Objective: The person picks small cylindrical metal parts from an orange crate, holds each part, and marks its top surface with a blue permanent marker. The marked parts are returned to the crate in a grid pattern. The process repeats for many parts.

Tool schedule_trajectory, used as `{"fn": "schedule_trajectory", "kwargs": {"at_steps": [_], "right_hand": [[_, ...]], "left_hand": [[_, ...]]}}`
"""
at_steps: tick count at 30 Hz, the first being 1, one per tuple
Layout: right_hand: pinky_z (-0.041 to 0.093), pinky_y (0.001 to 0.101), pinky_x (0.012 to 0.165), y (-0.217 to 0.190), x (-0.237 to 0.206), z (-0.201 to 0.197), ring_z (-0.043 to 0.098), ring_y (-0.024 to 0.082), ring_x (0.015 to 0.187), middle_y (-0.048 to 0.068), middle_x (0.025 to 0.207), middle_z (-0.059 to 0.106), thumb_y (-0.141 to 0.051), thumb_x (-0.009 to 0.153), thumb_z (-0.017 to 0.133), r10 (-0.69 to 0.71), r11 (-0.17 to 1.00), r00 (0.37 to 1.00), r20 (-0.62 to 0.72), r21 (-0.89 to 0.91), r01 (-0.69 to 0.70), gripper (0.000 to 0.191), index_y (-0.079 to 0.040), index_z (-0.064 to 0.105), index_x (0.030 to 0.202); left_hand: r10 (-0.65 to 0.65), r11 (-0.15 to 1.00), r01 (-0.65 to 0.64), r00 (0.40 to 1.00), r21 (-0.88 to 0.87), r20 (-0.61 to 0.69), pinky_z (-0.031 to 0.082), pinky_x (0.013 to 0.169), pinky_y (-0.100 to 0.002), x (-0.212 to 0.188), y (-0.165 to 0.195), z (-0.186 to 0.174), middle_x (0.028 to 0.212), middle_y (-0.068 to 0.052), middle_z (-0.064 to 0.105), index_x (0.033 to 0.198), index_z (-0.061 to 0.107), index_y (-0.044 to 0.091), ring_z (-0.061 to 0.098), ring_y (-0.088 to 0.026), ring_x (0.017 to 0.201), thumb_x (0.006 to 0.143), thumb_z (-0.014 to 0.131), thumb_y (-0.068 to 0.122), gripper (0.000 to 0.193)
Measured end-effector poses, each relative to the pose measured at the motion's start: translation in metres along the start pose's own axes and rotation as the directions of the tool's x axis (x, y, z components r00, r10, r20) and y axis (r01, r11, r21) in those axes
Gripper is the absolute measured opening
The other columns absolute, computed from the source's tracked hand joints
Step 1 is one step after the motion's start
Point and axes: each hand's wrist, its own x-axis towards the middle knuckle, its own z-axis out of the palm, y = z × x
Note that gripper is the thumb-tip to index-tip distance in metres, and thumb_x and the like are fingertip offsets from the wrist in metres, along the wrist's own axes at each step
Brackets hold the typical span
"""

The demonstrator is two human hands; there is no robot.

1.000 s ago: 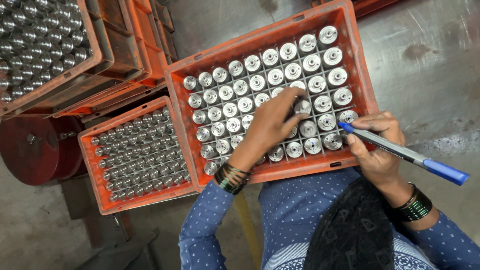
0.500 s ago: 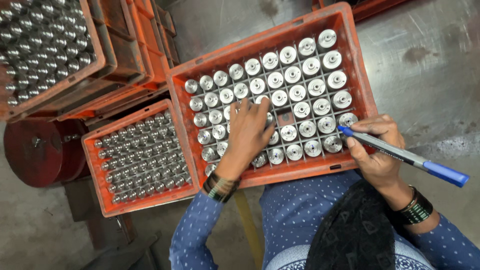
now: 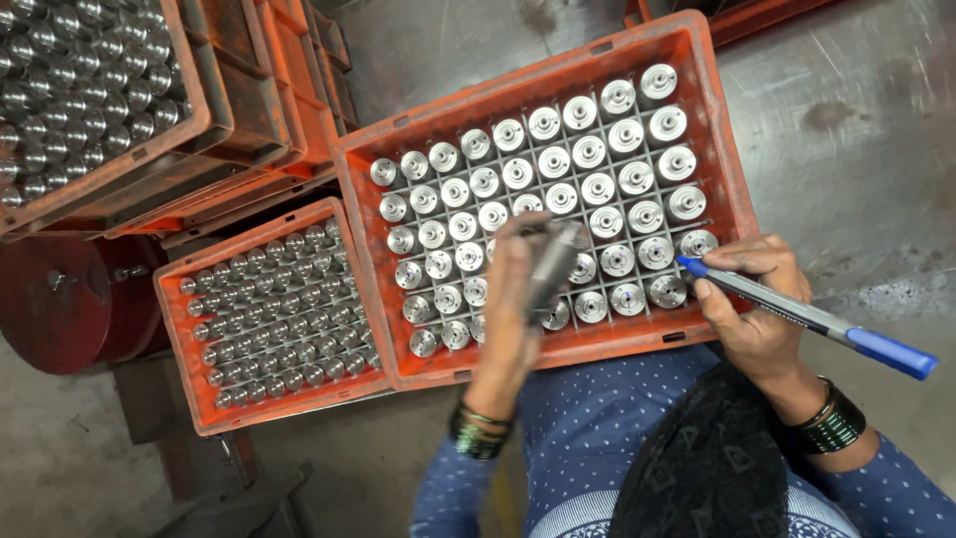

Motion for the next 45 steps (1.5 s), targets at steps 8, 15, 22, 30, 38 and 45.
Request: {"fn": "schedule_trajectory", "kwargs": {"at_steps": [8,15,22,30,38,45], "right_hand": [[0.052,0.0293,0.081,-0.007,-0.011,0.005,0.064,0.02,0.089,0.012,0.106,0.067,-0.014,0.096,0.073,0.079,0.99,0.996,0.04,0.117,-0.083,0.027,-0.004,0.052,0.111],[0.047,0.0372,0.085,-0.038,-0.014,0.023,0.066,0.023,0.088,0.009,0.099,0.07,-0.007,0.084,0.074,-0.136,0.989,0.974,0.184,0.082,0.122,0.031,-0.006,0.052,0.104],[0.045,0.0383,0.083,-0.048,0.016,0.033,0.066,0.024,0.085,0.006,0.095,0.07,-0.001,0.082,0.077,-0.244,0.968,0.961,0.129,-0.032,0.25,0.031,-0.007,0.054,0.103],[0.044,0.0399,0.078,-0.053,0.01,0.033,0.065,0.023,0.08,0.005,0.091,0.07,-0.006,0.077,0.078,-0.288,0.957,0.949,0.125,-0.002,0.291,0.032,-0.009,0.055,0.099],[0.045,0.0398,0.079,-0.051,0.005,0.038,0.065,0.024,0.081,0.006,0.09,0.07,-0.006,0.075,0.077,-0.285,0.958,0.941,0.182,0.021,0.286,0.032,-0.009,0.055,0.097],[0.046,0.039,0.082,-0.046,0.012,0.04,0.066,0.026,0.086,0.007,0.093,0.071,-0.005,0.08,0.077,-0.252,0.968,0.961,0.118,0.016,0.252,0.03,-0.008,0.056,0.101]], "left_hand": [[-0.08,0.802,0.163,0.983,-0.575,0.167,0.053,0.084,-0.034,0.002,-0.073,0.023,0.096,-0.009,0.059,0.135,0.049,0.009,0.059,-0.017,0.083,0.112,0.042,0.047,0.046],[-0.039,0.851,0.072,0.996,-0.52,0.074,0.047,0.073,-0.03,0.002,-0.093,0.014,0.082,-0.007,0.056,0.124,0.052,0.005,0.054,-0.016,0.076,0.114,0.044,0.045,0.042],[-0.005,0.85,0.028,0.999,-0.526,0.044,0.05,0.086,-0.031,0.001,-0.088,0.016,0.099,-0.006,0.058,0.11,0.056,0.005,0.058,-0.016,0.089,0.101,0.055,0.028,0.025],[-0.059,0.916,0.033,0.997,-0.401,-0.054,0.052,0.081,-0.03,0.002,-0.087,0.012,0.093,-0.008,0.063,0.115,0.062,0.003,0.063,-0.016,0.087,0.109,0.051,0.037,0.036],[-0.053,0.853,-0.003,0.994,-0.522,-0.093,0.058,0.082,-0.035,0.005,-0.09,0.011,0.096,-0.008,0.068,0.111,0.058,0.001,0.066,-0.018,0.087,0.11,0.052,0.03,0.03],[-0.041,0.886,-0.016,0.993,-0.463,-0.114,0.056,0.076,-0.032,0.002,-0.09,0.013,0.089,-0.012,0.068,0.113,0.06,0.003,0.068,-0.021,0.082,0.112,0.048,0.035,0.034]]}}
